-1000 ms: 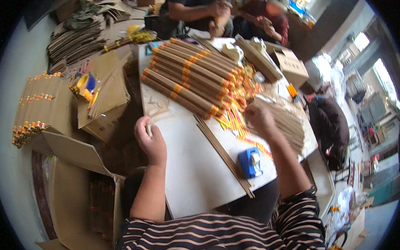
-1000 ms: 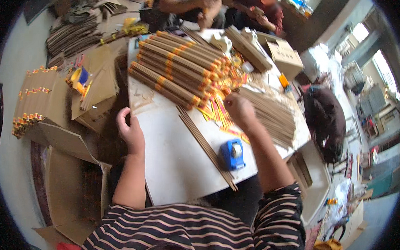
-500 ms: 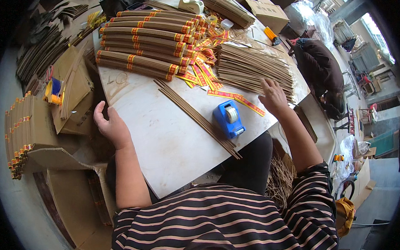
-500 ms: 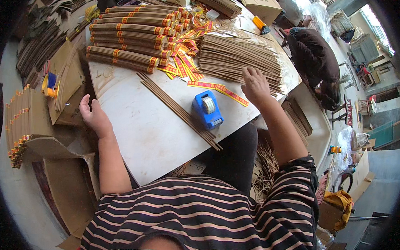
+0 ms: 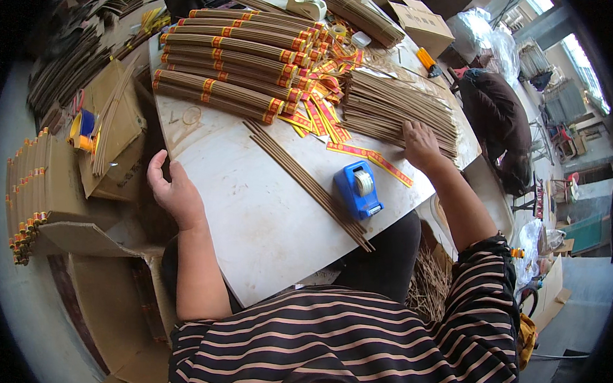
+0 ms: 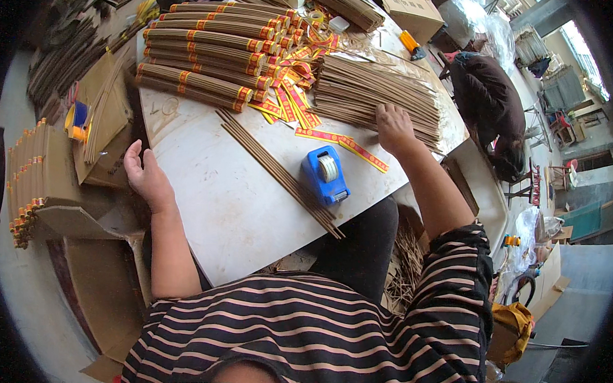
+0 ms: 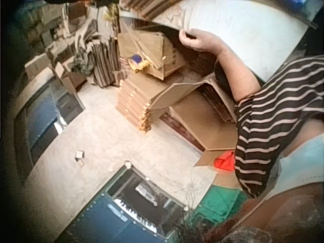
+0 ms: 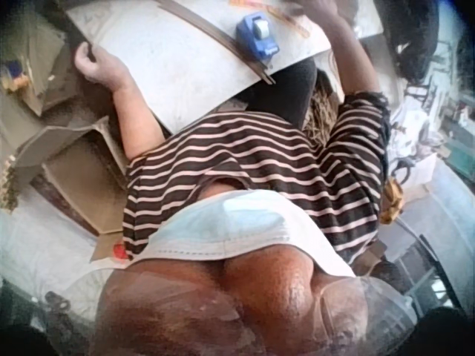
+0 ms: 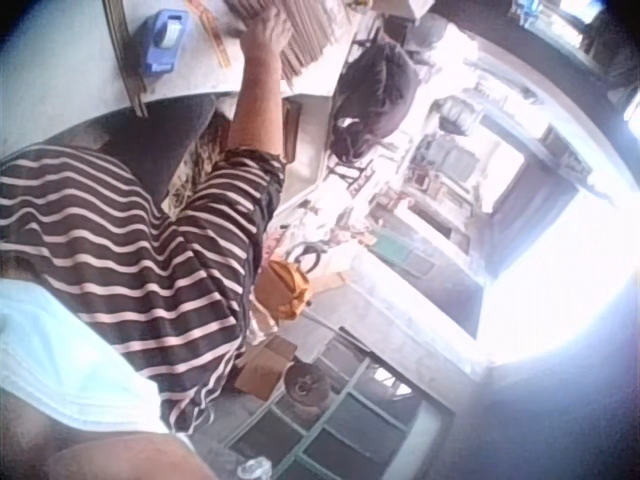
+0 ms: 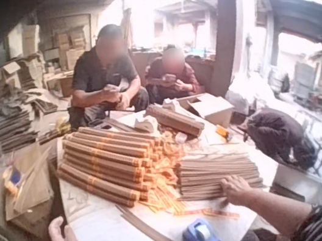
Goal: The person gathers thin wooden sticks from a table, aligns them into bundles, and secures each bundle with a small paper wrapper. The person then places the completed bundles into a cardboard box. The process is repeated continuously.
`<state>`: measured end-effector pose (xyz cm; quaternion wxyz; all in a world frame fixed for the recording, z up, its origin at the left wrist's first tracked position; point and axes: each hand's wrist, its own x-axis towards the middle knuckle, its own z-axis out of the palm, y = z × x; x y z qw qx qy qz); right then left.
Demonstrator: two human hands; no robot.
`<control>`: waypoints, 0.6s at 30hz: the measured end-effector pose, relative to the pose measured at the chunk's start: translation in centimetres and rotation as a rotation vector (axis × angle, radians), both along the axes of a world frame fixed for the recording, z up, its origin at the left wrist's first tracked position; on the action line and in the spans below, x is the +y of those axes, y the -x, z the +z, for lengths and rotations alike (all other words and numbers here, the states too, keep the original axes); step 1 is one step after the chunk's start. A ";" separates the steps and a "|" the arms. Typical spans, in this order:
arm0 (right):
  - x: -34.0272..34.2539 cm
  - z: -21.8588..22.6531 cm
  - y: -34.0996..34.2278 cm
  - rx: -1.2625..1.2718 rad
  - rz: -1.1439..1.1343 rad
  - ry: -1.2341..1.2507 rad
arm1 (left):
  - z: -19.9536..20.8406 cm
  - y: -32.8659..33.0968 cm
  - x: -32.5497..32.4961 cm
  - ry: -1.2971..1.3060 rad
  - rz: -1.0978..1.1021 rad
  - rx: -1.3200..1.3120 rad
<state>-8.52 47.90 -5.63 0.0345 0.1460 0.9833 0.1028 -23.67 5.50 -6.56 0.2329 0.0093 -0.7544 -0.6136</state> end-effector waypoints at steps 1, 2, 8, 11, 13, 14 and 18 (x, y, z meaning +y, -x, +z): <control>0.0 0.0 0.1 -0.020 -0.022 0.012 | 0.1 0.0 0.0 -0.001 -0.001 -0.003; 0.0 0.1 0.1 -0.040 -0.045 0.025 | 0.0 0.1 0.0 -0.003 0.012 0.005; 0.2 0.3 0.5 -0.078 -0.106 0.120 | -0.6 0.4 -0.2 -0.019 0.040 0.013; 0.9 -0.2 0.7 -0.093 -0.122 0.110 | -0.7 0.5 -0.2 -0.031 0.036 0.013; 0.9 -0.5 0.3 -0.058 -0.098 0.088 | -0.6 0.4 -0.2 -0.047 0.035 -0.004; 0.6 -0.4 0.3 -0.101 -0.103 0.063 | -0.5 0.4 -0.1 -0.044 0.042 -0.010; -0.1 1.0 0.7 -0.132 -0.067 0.120 | -0.6 0.0 -0.6 -0.036 0.049 -0.010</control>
